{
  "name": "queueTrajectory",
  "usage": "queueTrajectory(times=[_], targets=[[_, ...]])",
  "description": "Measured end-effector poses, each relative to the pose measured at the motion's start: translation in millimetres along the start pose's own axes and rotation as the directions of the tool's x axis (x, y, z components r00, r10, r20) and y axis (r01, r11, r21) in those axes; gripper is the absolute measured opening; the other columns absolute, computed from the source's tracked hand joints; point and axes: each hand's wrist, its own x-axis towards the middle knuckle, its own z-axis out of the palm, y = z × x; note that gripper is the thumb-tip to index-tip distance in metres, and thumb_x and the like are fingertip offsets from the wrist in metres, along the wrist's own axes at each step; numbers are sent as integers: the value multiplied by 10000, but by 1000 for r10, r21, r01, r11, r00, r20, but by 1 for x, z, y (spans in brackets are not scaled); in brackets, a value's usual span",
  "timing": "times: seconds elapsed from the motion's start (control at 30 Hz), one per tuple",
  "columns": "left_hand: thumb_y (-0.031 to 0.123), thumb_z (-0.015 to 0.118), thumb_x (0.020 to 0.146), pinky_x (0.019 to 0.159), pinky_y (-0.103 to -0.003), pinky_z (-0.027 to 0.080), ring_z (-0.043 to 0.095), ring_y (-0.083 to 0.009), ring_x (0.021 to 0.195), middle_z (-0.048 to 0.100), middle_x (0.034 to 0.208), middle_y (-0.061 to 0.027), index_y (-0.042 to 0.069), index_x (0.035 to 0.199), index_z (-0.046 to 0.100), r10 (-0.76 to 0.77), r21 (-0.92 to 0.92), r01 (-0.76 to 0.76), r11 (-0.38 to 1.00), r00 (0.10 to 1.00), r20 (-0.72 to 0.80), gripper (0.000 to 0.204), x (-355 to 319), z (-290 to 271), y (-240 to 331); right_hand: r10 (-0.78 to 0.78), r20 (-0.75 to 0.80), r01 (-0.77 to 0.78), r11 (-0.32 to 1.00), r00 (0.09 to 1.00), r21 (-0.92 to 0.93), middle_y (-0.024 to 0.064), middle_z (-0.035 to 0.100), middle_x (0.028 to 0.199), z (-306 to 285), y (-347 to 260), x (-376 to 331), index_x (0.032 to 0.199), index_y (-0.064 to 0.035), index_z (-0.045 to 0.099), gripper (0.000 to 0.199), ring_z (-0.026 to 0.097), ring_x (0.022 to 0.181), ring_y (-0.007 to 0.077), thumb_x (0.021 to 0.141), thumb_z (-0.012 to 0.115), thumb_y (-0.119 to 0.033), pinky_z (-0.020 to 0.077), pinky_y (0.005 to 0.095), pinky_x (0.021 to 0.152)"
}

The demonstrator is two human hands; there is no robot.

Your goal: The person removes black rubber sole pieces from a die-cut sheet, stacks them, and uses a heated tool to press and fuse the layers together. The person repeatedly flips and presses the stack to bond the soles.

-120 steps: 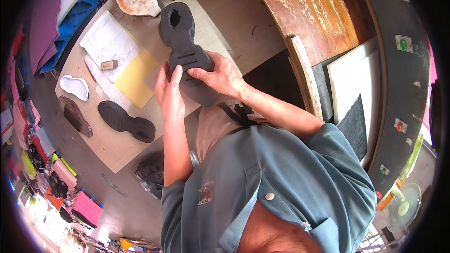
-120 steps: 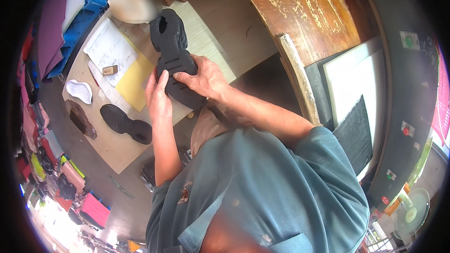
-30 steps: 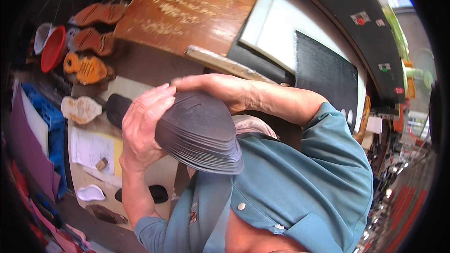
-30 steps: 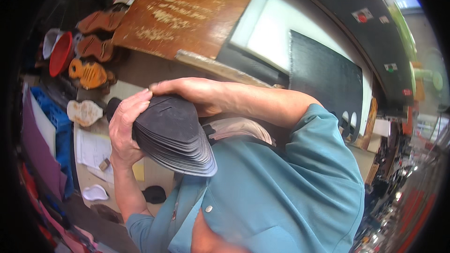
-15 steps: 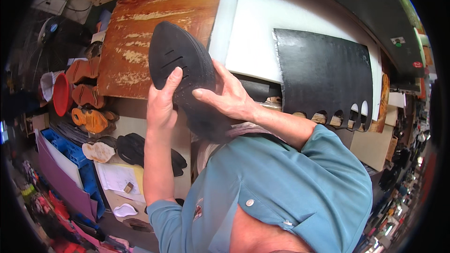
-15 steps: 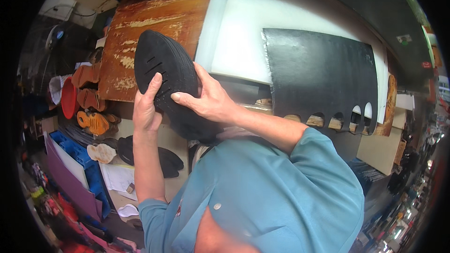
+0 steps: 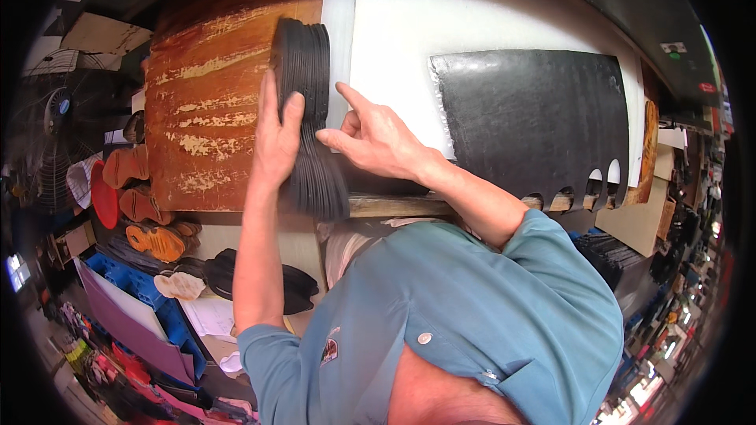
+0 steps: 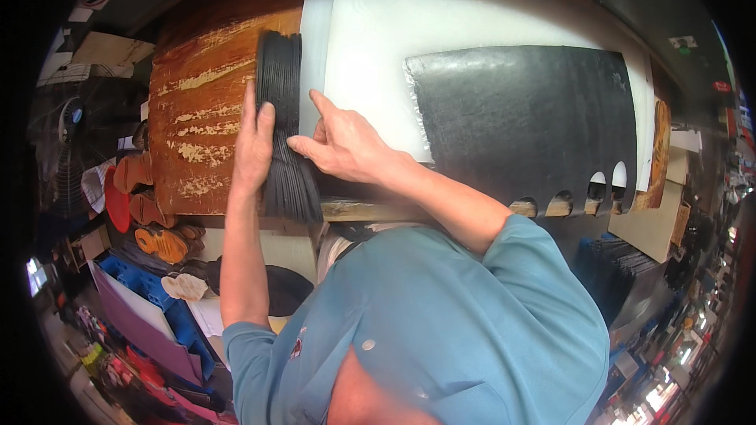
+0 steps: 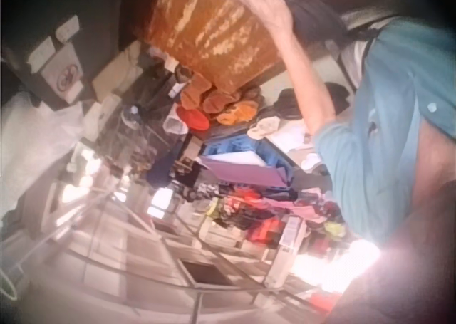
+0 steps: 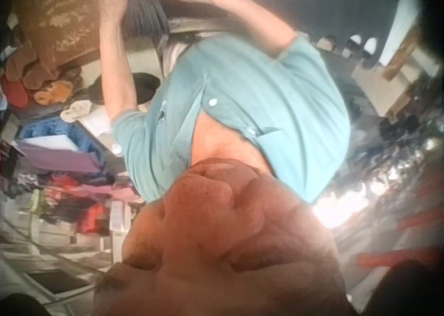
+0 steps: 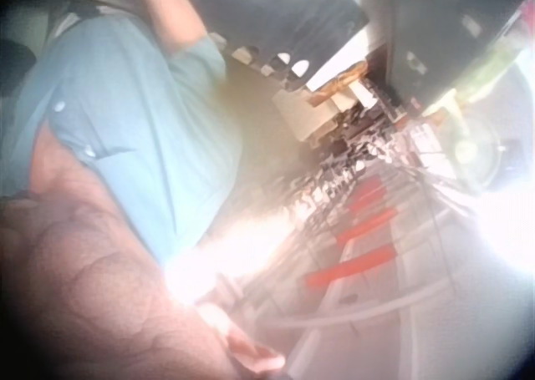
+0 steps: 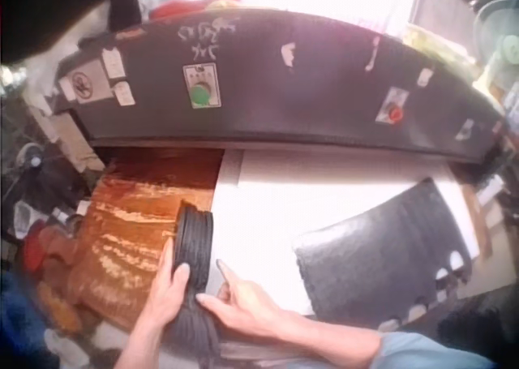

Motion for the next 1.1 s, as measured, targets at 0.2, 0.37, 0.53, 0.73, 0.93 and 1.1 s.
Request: queueTrajectory(times=[0.2,0.37,0.53,0.73,0.93,1.1], targets=[[393,559,1114,1330,-459,202,232,-426,1639,243,1745,-321,-48,1681,279,1,-40,-1,999,1000,13,771,-14,3,-33,-79,-137,110,965,987,237,193,759,997,24,11,8,1563,51,454,621,729,820,201,1039,707,-164,576,354,735],[317,552,1122,1308,-441,268,315,-407,1610,325,1720,-303,-48,1673,303,-92,-233,92,968,996,12,706,-15,-5,-14,-204,-288,248,961,936,124,242,692,855,55,8,20,1527,65,467,583,704,737,344,1007,679,-91,547,415,657],[300,512,1139,1307,-445,284,325,-406,1606,318,1724,-298,-37,1683,283,-43,-125,44,991,999,13,680,-36,-28,3,-283,-334,327,941,899,86,269,677,762,73,0,13,1471,142,474,588,702,695,458,976,698,-85,549,483,620],[508,514,1121,1338,-567,109,96,-502,1647,149,1767,-323,28,1716,221,-58,182,43,982,995,76,819,-28,-15,-28,-129,-241,53,953,962,-298,248,743,836,36,5,-11,1456,149,500,679,746,776,442,948,788,-198,599,500,701],[550,535,1100,1313,-655,51,74,-573,1624,138,1767,-329,38,1723,202,-17,392,-5,920,998,52,872,-27,-21,-39,-209,-415,136,970,886,-201,149,707,775,46,29,-32,1470,25,575,596,720,662,294,933,805,-91,572,380,647],[567,623,1049,1303,-679,80,91,-593,1615,142,1766,-327,124,1737,221,251,431,-288,855,957,143,911,-20,-8,-27,-324,-497,247,945,805,-216,117,701,759,54,46,-27,1337,7,665,409,712,632,223,942,765,-27,562,342,611]])
